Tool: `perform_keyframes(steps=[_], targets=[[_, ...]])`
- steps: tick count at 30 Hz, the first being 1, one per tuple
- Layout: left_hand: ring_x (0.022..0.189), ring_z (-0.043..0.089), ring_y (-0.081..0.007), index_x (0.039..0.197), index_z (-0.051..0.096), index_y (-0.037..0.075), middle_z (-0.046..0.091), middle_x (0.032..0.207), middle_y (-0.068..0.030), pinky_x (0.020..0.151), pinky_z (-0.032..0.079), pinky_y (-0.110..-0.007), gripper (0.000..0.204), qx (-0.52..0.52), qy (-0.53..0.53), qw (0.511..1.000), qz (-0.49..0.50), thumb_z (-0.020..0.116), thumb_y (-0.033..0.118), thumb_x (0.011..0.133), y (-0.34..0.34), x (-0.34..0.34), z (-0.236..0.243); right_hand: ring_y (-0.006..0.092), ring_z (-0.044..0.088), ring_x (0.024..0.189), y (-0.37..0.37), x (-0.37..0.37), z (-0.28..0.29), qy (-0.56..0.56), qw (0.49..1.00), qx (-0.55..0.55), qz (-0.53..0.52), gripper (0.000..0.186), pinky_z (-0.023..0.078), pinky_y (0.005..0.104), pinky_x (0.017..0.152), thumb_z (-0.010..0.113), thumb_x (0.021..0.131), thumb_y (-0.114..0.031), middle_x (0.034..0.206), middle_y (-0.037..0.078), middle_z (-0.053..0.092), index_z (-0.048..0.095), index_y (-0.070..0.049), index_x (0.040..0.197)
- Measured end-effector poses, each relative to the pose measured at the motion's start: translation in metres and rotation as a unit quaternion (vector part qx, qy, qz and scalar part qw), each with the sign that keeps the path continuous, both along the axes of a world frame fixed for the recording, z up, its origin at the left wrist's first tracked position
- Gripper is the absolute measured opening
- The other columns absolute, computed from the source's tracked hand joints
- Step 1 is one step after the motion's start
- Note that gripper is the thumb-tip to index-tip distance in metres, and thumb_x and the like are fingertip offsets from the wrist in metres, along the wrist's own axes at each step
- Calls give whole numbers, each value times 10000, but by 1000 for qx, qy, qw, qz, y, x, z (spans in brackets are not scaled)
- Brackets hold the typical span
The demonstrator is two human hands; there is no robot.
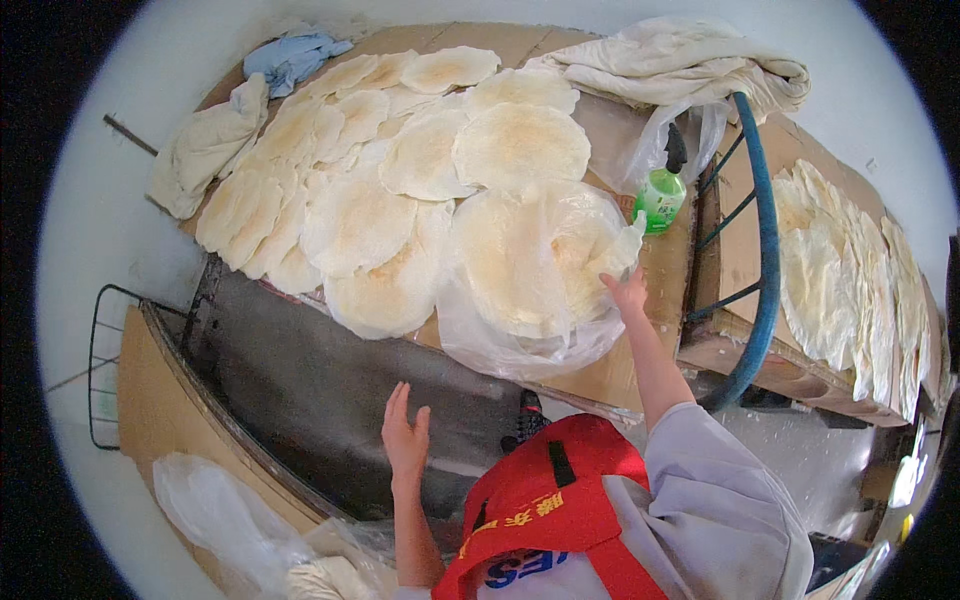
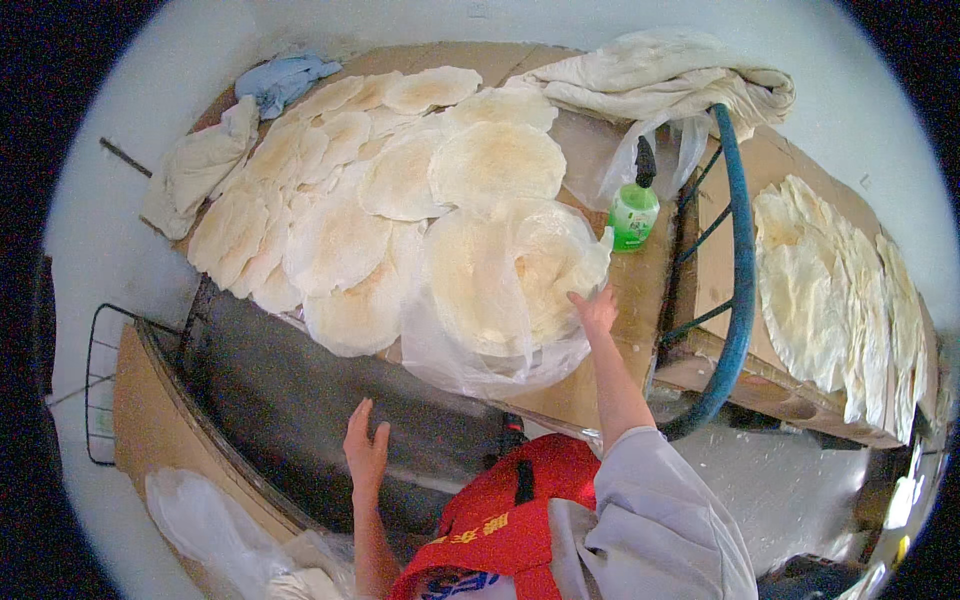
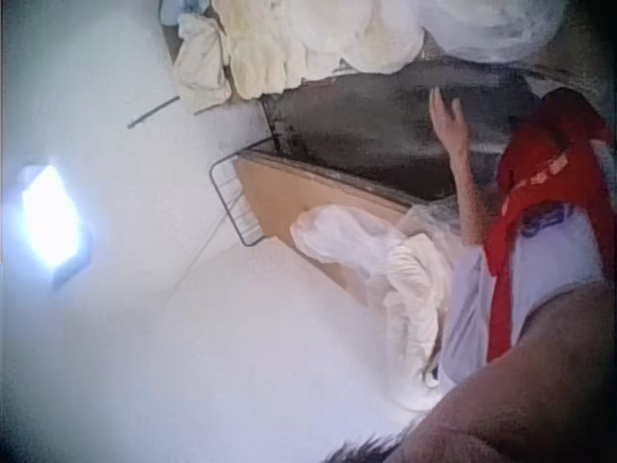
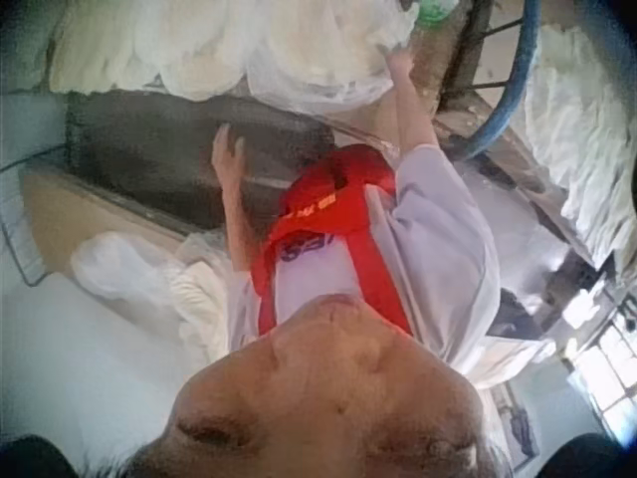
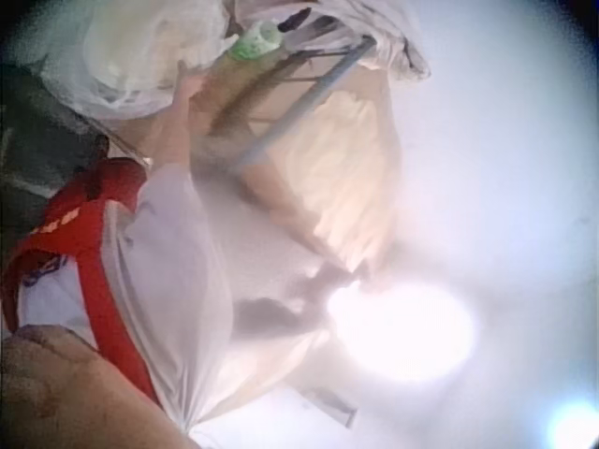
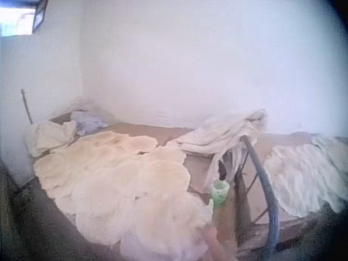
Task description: The person repeatedly picks up thin, round dough sheets from a pile and places them onto a cardboard surface. They handle the sheets one at a time, occasionally adjusting their position to form a neat stack.
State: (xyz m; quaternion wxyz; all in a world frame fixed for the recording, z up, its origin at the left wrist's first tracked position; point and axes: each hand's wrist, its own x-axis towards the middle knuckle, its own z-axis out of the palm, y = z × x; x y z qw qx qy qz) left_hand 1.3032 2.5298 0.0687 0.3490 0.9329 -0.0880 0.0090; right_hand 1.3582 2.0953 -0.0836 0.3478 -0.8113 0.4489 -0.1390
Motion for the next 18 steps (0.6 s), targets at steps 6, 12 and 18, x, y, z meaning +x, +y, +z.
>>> perform_keyframes(steps=[6, 12, 18], targets=[[1076, 463, -308, 1120, 489, 7, 484, 1159, -172, 880, 378, -344, 385, -60, 46, 995, -59, 567, 75, 749, -20, 75, -14, 255, 586, 787, -8, 14, -8, -168, 923, 347, 19, 528, 475, 341, 672, 724, 614, -164, 935, 154, 585, 503, 73, 1031], [1004, 514, -199, 1098, 515, 32, 497, 1164, -122, 766, 446, -268, 350, -89, 51, 990, -98, 545, 15, 749, -6, 146, -28, 166, 583, 669, -2, -64, 61, -169, 942, 287, -36, 294, 472, 309, 573, 658, 636, -54, 798, 101, 607, 585, 62, 897], [958, 541, -204, 1088, 514, 0, 512, 1137, -127, 762, 456, -289, 334, -115, 96, 974, -170, 535, 17, 755, -15, 213, -47, 248, 602, 669, 12, -134, 123, -17, 981, 105, -162, 365, 470, 326, 614, 656, 558, -144, 751, 158, 612, 592, 61, 854]])
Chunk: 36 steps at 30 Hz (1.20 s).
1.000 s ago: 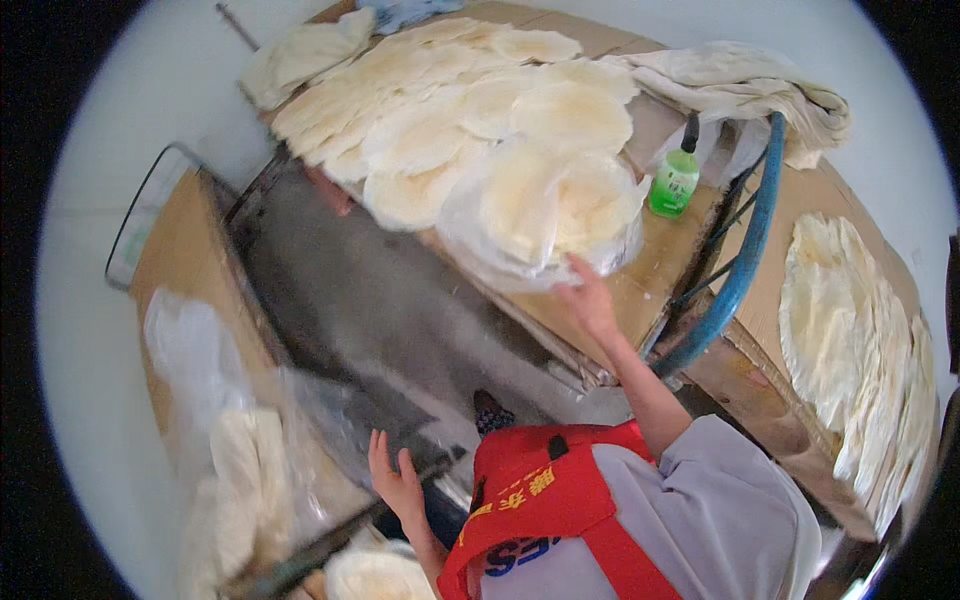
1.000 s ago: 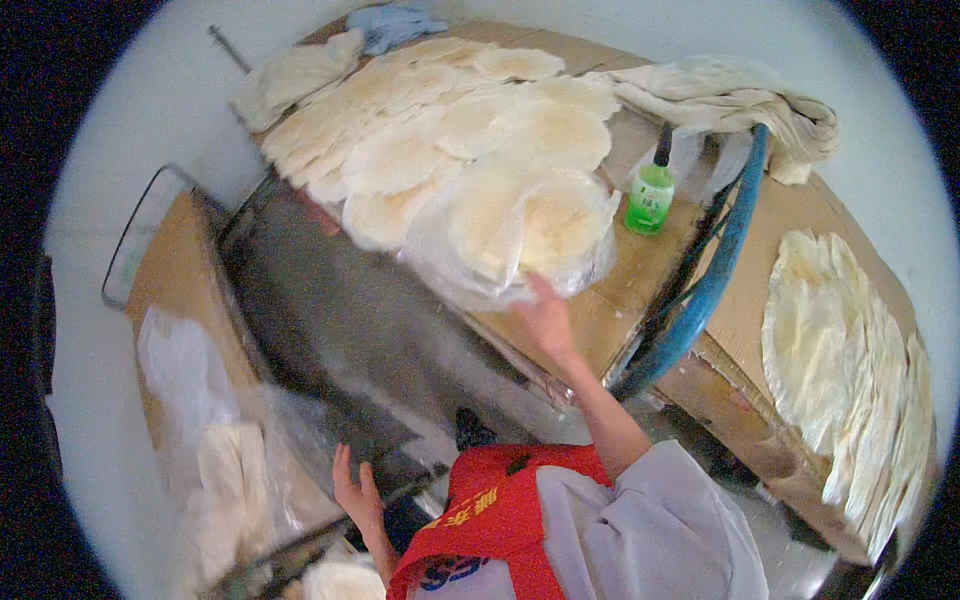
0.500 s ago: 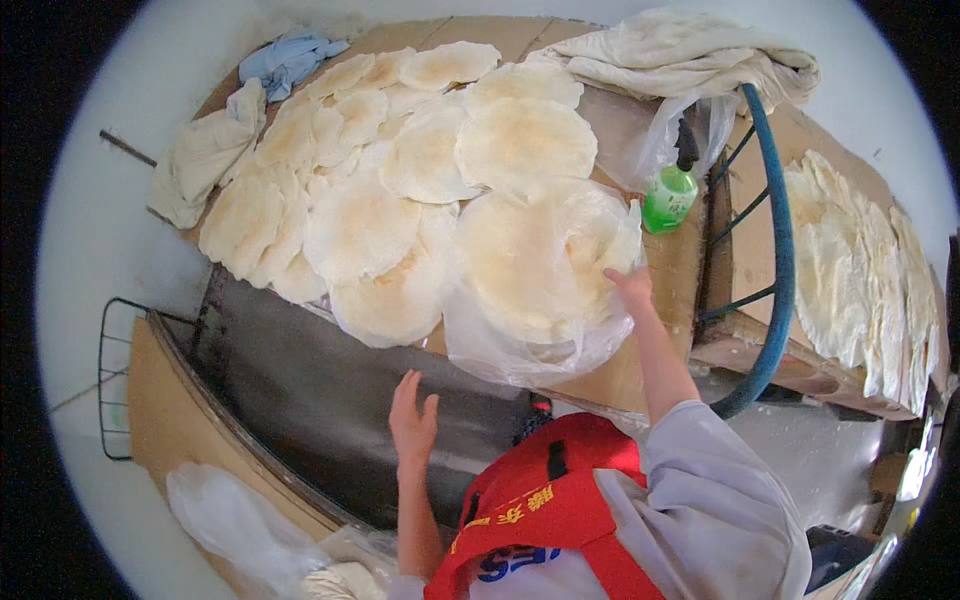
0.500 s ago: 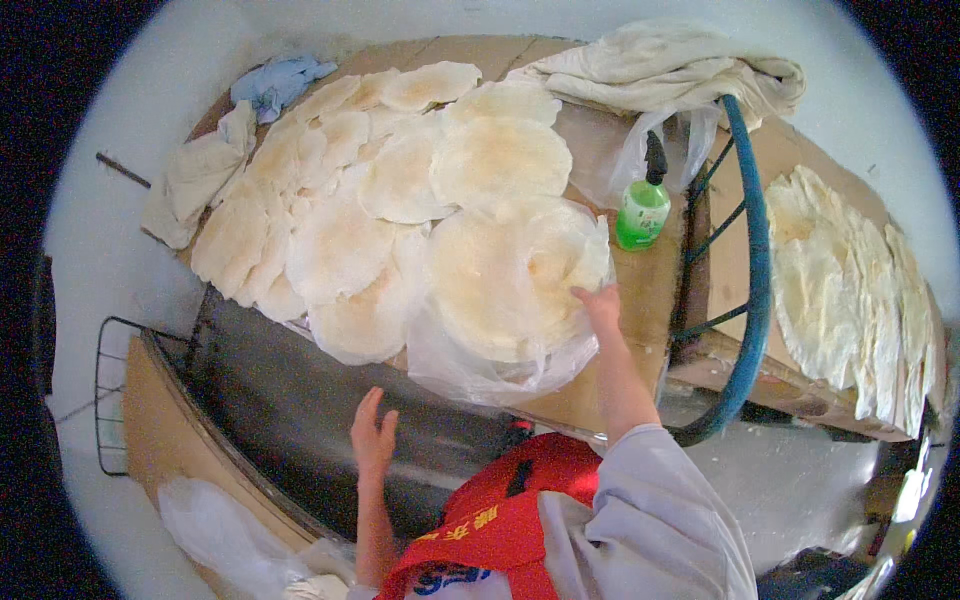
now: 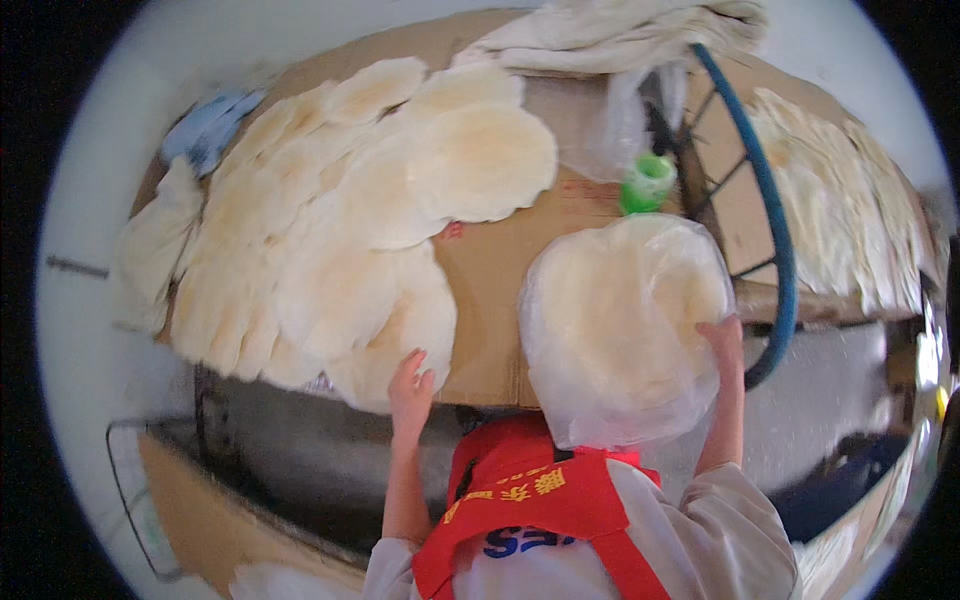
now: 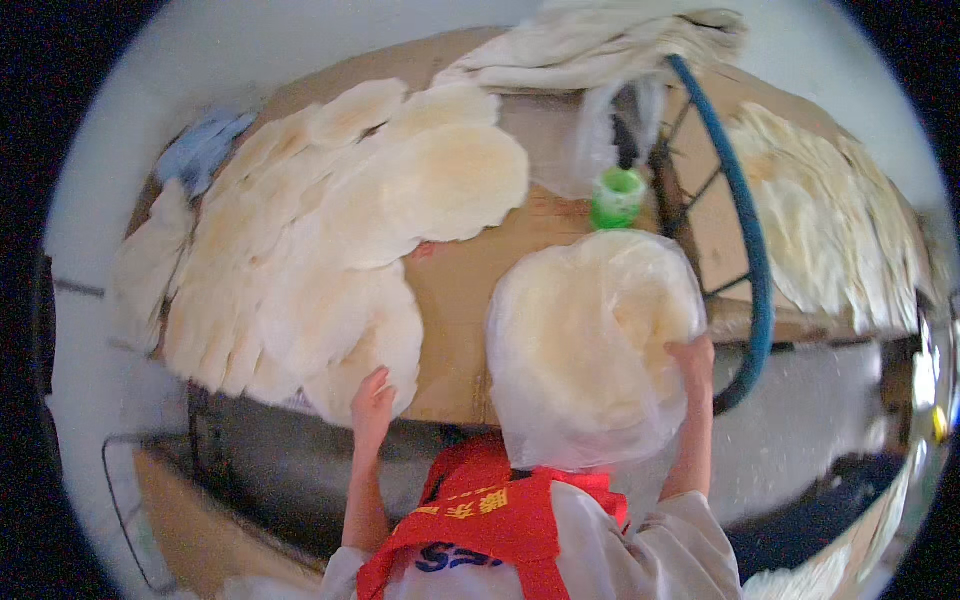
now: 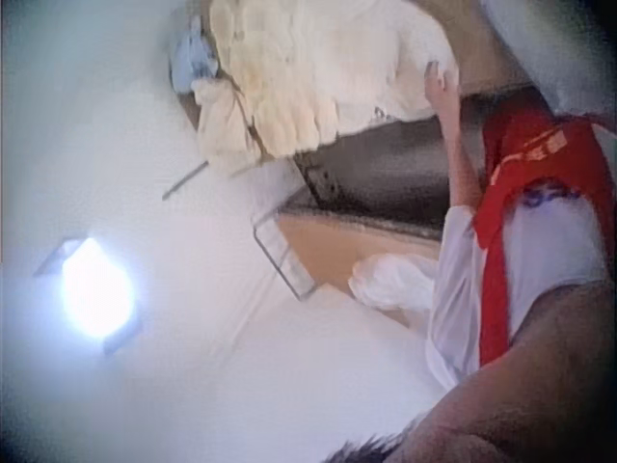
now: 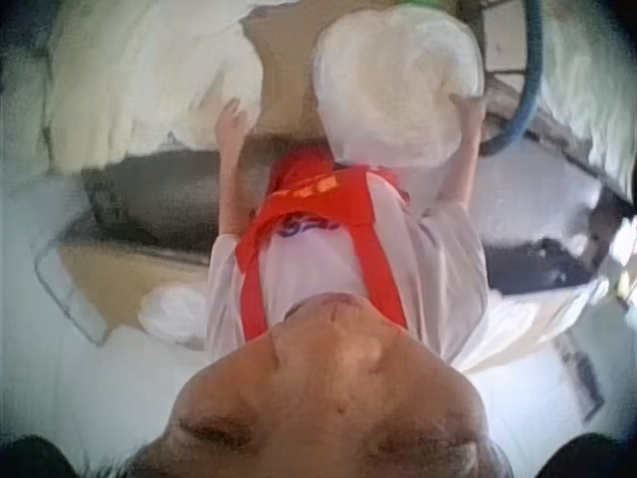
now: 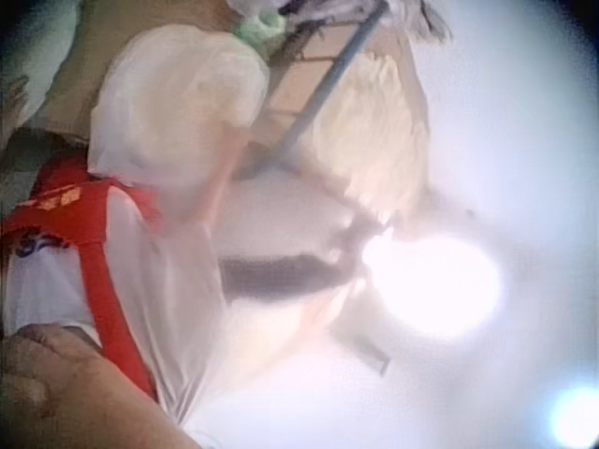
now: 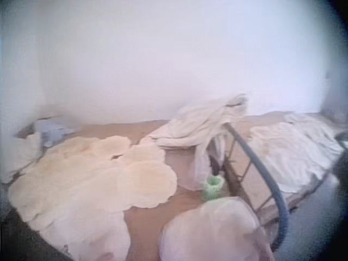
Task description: The person repeatedly picks up thin, round dough sheets from a pile and places them onto a cardboard surface. They handle the sheets one at a time, occasionally adjusting their position to form a neat stack.
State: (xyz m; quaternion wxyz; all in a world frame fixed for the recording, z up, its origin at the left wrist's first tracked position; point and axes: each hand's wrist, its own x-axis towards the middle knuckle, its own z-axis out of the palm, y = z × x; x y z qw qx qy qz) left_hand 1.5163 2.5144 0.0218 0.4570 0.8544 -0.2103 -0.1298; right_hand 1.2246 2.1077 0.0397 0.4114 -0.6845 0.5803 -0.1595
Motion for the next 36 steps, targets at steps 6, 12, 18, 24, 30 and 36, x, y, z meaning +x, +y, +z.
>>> perform_keyframes(steps=[6, 12, 18, 24, 30, 36], targets=[[923, 554, -204, 1088, 519, -5, 543, 1081, -133, 753, 456, -283, 326, -11, 62, 995, -83, 537, 34, 765, 12, 55, -1, 327, 562, 880, 12, -22, -40, 226, 957, -136, -123, 482, 454, 373, 747, 707, 527, -248, 913, 198, 581, 544, 42, 876], [796, 565, -180, 1055, 541, -2, 575, 961, -125, 711, 454, -272, 285, 32, 23, 991, -125, 533, 31, 772, 29, 89, 1, 320, 517, 953, 42, 36, 22, 376, 901, -192, -100, 484, 417, 407, 810, 687, 616, -210, 1023, 162, 542, 497, -23, 1020], [826, 559, -169, 1032, 548, -9, 575, 944, -113, 721, 440, -257, 265, 45, 39, 992, -108, 538, 42, 772, 32, 88, -10, 320, 400, 1113, 6, 125, 21, -76, 970, -227, -45, 825, 339, 358, 930, 739, 579, -107, 1223, 163, 417, 295, -17, 1269], [753, 577, -193, 1012, 564, -7, 579, 980, -146, 682, 460, -276, 268, 94, 20, 990, -103, 546, 26, 747, 28, 86, -3, 292, 266, 1222, -94, 208, -50, -173, 943, -282, -28, 1136, 227, 351, 1014, 809, 464, -132, 1325, 188, 245, 78, -1, 1325], [743, 582, -154, 1013, 577, 1, 612, 878, -109, 683, 458, -254, 256, 103, 39, 993, -44, 546, 35, 761, 9, 79, 10, 258, 359, 1159, -121, 221, -62, -197, 950, -242, 17, 986, 289, 346, 972, 780, 485, -99, 1257, 133, 353, 213, -53, 1291], [707, 581, -157, 993, 587, 10, 614, 901, -108, 659, 456, -263, 239, 213, 37, 973, -75, 542, 83, 770, -4, 85, 17, 243, 438, 1071, -167, 256, -55, -246, 931, -269, -19, 809, 357, 346, 896, 743, 517, -79, 1124, 108, 459, 323, -56, 1209]])
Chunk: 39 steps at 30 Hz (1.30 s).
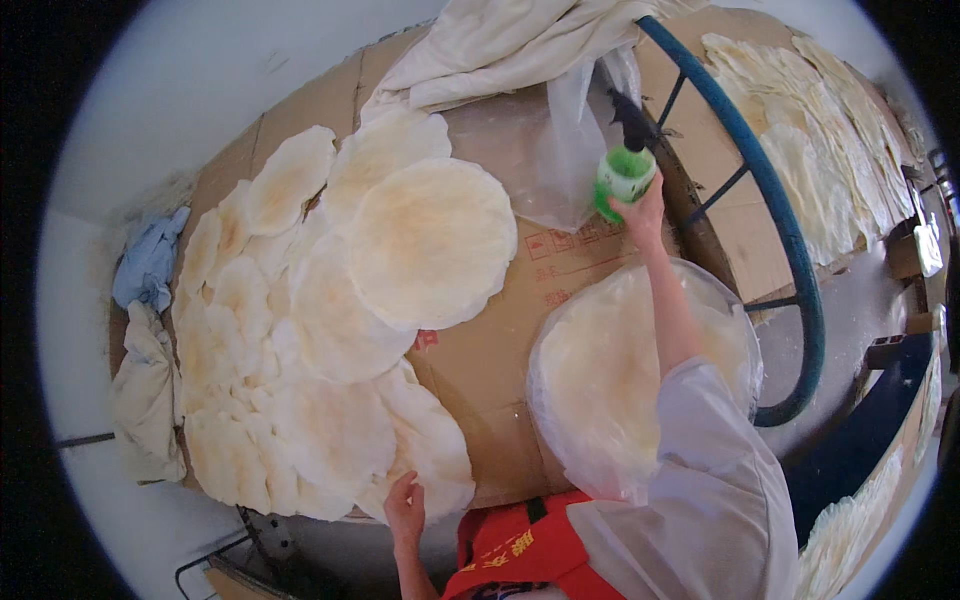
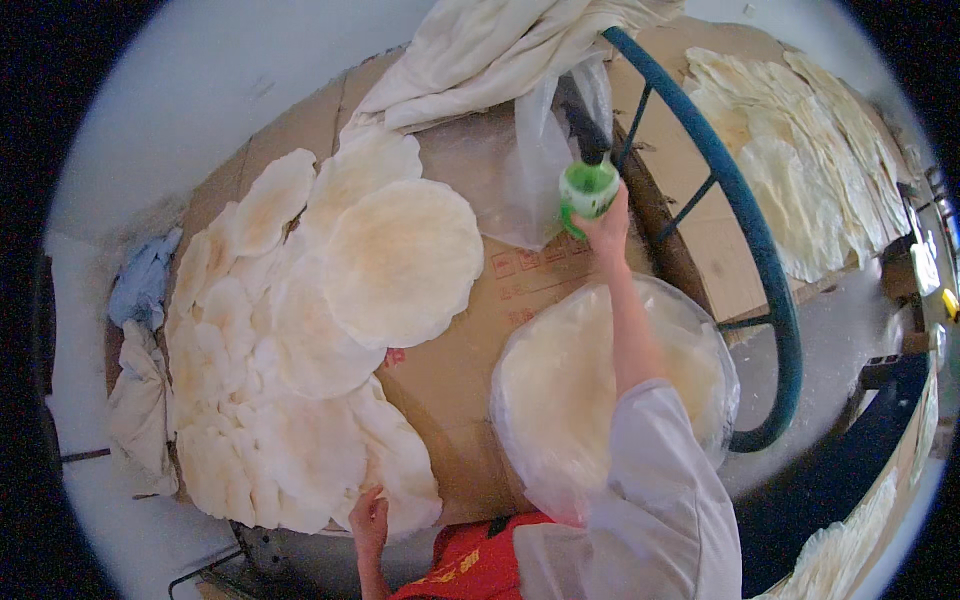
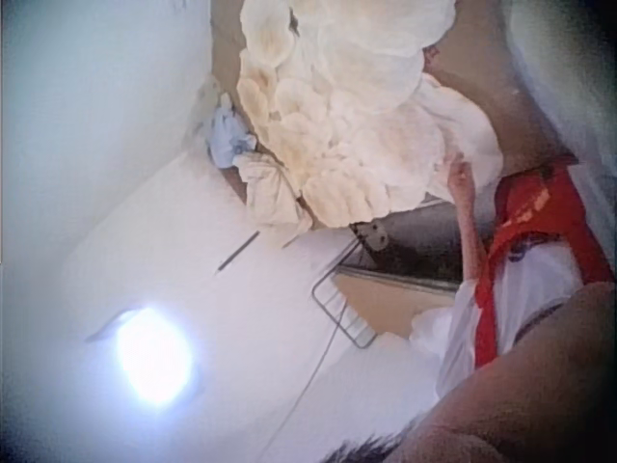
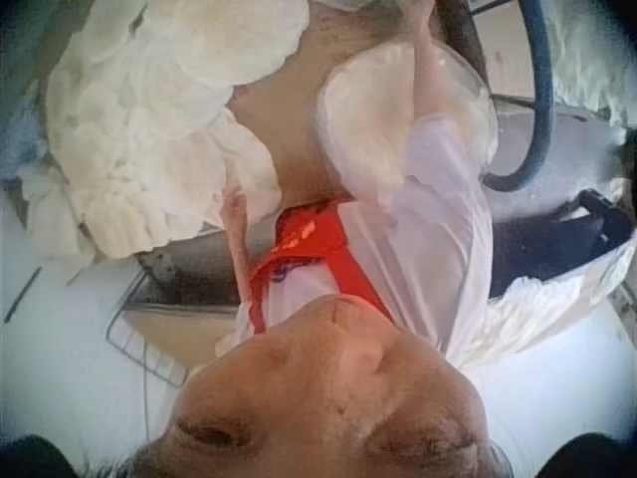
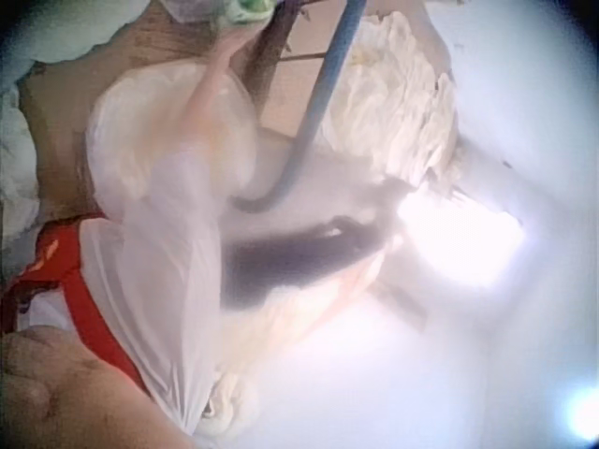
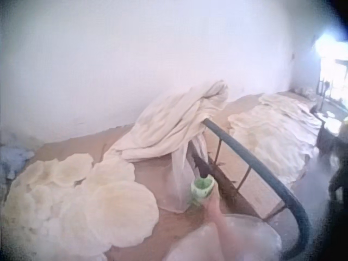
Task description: The person repeatedly picks up thin, round dough sheets from a pile and places them onto a cardboard surface. They handle the sheets one at a time, occasionally adjusting their position to form a neat stack.
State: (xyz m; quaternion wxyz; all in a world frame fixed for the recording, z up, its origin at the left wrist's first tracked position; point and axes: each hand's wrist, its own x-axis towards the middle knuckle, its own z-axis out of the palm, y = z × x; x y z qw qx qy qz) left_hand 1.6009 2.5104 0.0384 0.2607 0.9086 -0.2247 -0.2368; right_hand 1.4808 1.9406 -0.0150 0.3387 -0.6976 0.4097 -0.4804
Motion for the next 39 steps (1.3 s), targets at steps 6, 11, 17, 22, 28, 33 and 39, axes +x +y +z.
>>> perform_keyframes(steps=[6, 11, 17, 22, 28, 33, 39], targets=[[806, 588, -250, 968, 584, 10, 599, 890, -148, 712, 454, -316, 228, -6, 4, 1000, 6, 556, 60, 747, 7, 6, -16, 262, 451, 1060, -73, 43, -16, 25, 997, -47, -64, 832, 365, 342, 895, 766, 515, -132, 1126, 130, 458, 318, -38, 1209], [925, 555, -288, 988, 574, 15, 580, 994, -160, 801, 433, -333, 251, 18, -5, 999, -40, 560, 64, 742, -14, 4, -10, 259, 381, 1139, -78, 47, -25, 39, 997, -47, -44, 910, 304, 332, 958, 789, 521, -174, 1225, 154, 390, 269, -21, 1252], [1059, 467, -308, 1048, 541, 35, 481, 1168, -153, 884, 381, -368, 313, 47, -106, 992, -46, 569, 63, 737, 18, 27, -12, 214, 548, 941, -55, -12, -50, 211, 976, 48, -4, 505, 423, 313, 828, 683, 687, -155, 1055, 125, 562, 492, -21, 1135], [1113, 385, -354, 1104, 487, 12, 364, 1254, -194, 918, 343, -384, 370, 58, -205, 975, 60, 564, 66, 746, 68, 66, -24, 123, 555, 879, 118, 41, 39, 137, 949, 127, 254, 289, 427, 258, 788, 550, 797, -73, 979, 55, 599, 542, -21, 1082], [953, 502, -281, 1143, 426, -30, 478, 1061, -185, 797, 424, -353, 421, -16, -138, 944, 299, 563, 138, 782, 154, 110, -70, 123, 584, 775, 339, 118, 16, 144, 796, 324, 490, 303, 463, 244, 712, 572, 787, -132, 893, 75, 616, 537, -11, 1062], [716, 567, -168, 1012, 482, -12, 562, 843, -98, 591, 476, -260, 294, -350, 286, 757, 471, 529, 209, 823, 206, 144, -107, 177, 593, 762, 454, 151, -32, 184, 842, 293, 414, 364, 472, 268, 687, 603, 758, -163, 900, 94, 609, 517, -5, 1075], [546, 553, -157, 874, 513, 3, 568, 705, -89, 506, 478, -270, 194, -344, 439, 697, 451, 546, 179, 799, 203, 163, -97, 273, 506, 979, 559, 167, 1, 315, 870, -10, 380, 464, 418, 363, 821, 626, 695, -136, 1085, 129, 526, 478, -32, 1122]])
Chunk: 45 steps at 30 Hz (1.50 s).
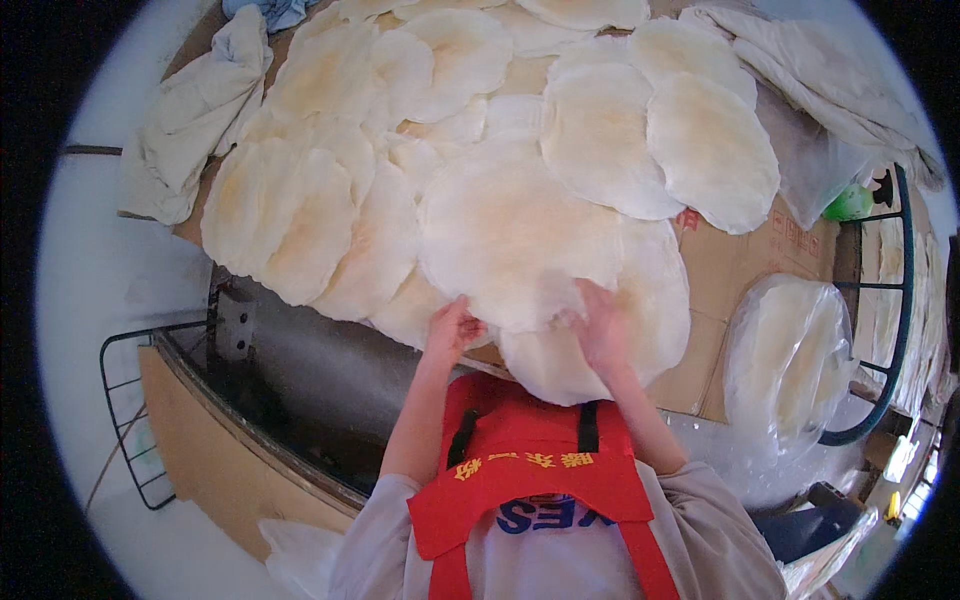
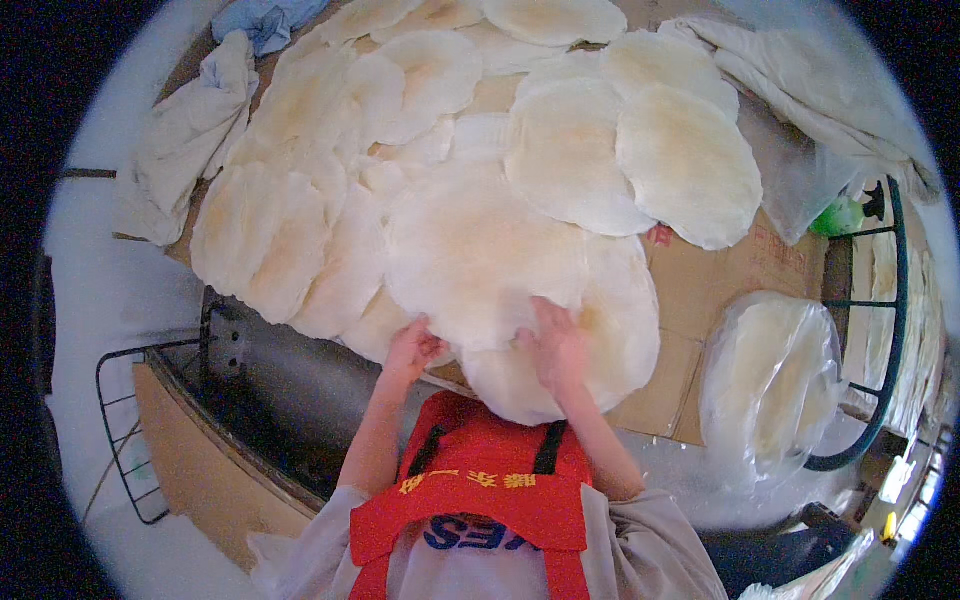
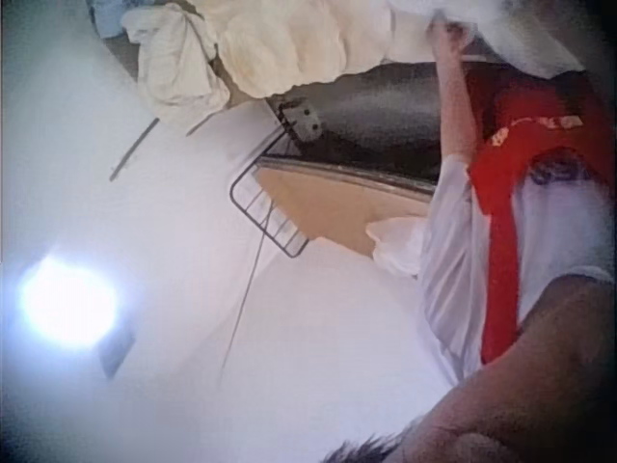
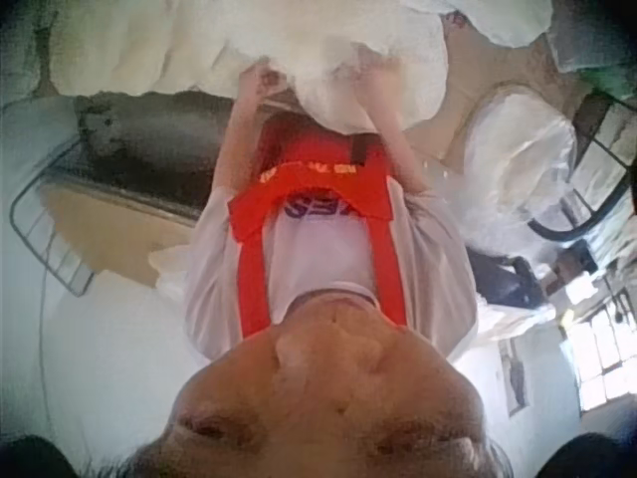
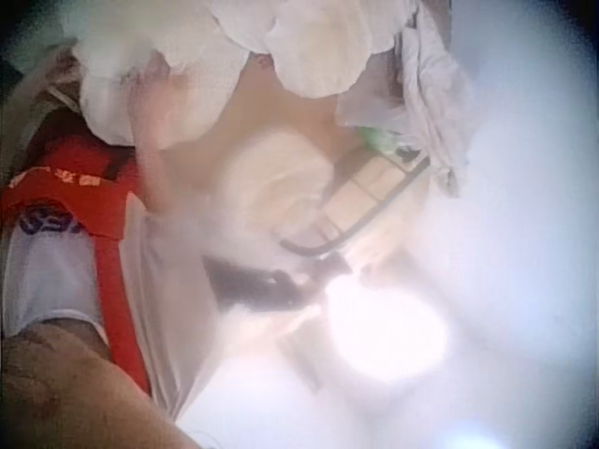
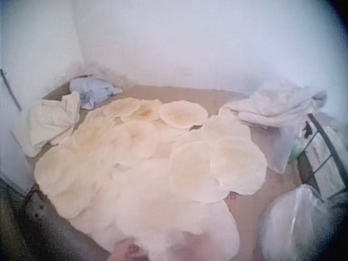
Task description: The person repeatedly picks up thin, round dough sheets from a pile and places them onto a cardboard surface. They handle the sheets one at a time, occasionally adjusting their position to form a neat stack.
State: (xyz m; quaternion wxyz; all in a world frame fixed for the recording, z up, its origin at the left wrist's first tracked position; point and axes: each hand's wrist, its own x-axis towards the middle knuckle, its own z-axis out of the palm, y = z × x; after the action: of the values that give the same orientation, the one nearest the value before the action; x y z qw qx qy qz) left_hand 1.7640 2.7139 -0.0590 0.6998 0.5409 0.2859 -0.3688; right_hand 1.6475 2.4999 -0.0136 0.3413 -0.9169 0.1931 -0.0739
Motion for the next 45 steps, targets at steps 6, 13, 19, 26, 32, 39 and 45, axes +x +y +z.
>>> perform_keyframes(steps=[6, 13, 19, 26, 32, 39, 45], targets=[[520, 553, -142, 848, 515, 34, 578, 693, -69, 482, 463, -249, 205, -23, -97, 992, -81, 592, 210, 773, -20, 27, 25, 284, 513, 960, 85, 56, 10, -41, 991, -114, 60, 403, 410, 373, 831, 570, 709, -112, 1058, 135, 538, 487, -43, 1098], [703, 560, -126, 961, 540, 28, 592, 840, -66, 591, 466, -259, 253, -9, -161, 961, -224, 529, 242, 826, 15, 32, 43, 309, 581, 734, 11, 93, 64, 14, 999, -30, 25, 209, 462, 379, 665, 486, 736, -91, 786, 161, 603, 605, -69, 907], [648, 555, -102, 872, 583, 23, 602, 768, -48, 547, 444, -233, 240, 111, -211, 915, -326, 571, 239, 770, 14, 15, -11, 90, 566, 688, -122, 70, 239, -148, 979, -47, -130, 173, 448, 256, 641, 556, 790, -170, 763, 59, 640, 637, -33, 857], [539, 542, -108, 756, 597, 7, 594, 648, -49, 440, 406, -240, 211, 130, -98, 889, -428, 604, 211, 699, 3, 22, 3, 200, 605, 734, -49, 19, 282, -92, 932, -309, -163, 188, 451, 292, 670, 493, 804, -114, 852, 130, 621, 604, -38, 935], [553, 539, -111, 762, 574, 40, 577, 673, -23, 502, 423, -224, 114, 55, -212, 886, -408, 585, 140, 710, -15, 4, -9, 271, 595, 828, 29, -18, 81, 82, 968, -199, -129, 303, 467, 368, 724, 426, 771, -46, 949, 133, 597, 531, -85, 1052], [700, 540, -125, 924, 524, 54, 561, 860, -32, 595, 458, -263, 204, -166, -12, 973, -159, 481, -9, 734, -36, -14, 10, 284, 602, 775, 80, -27, 16, 29, 981, -74, -177, 307, 482, 367, 641, 459, 767, -73, 929, 137, 603, 519, -72, 1068], [675, 550, -107, 923, 551, 74, 581, 807, -22, 551, 448, -239, 234, -177, -61, 953, -238, 474, -19, 724, -54, -19, 21, 306, 586, 793, 93, -5, 32, -49, 967, -9, -249, 380, 452, 394, 677, 566, 738, -143, 886, 166, 599, 510, -85, 1110]])
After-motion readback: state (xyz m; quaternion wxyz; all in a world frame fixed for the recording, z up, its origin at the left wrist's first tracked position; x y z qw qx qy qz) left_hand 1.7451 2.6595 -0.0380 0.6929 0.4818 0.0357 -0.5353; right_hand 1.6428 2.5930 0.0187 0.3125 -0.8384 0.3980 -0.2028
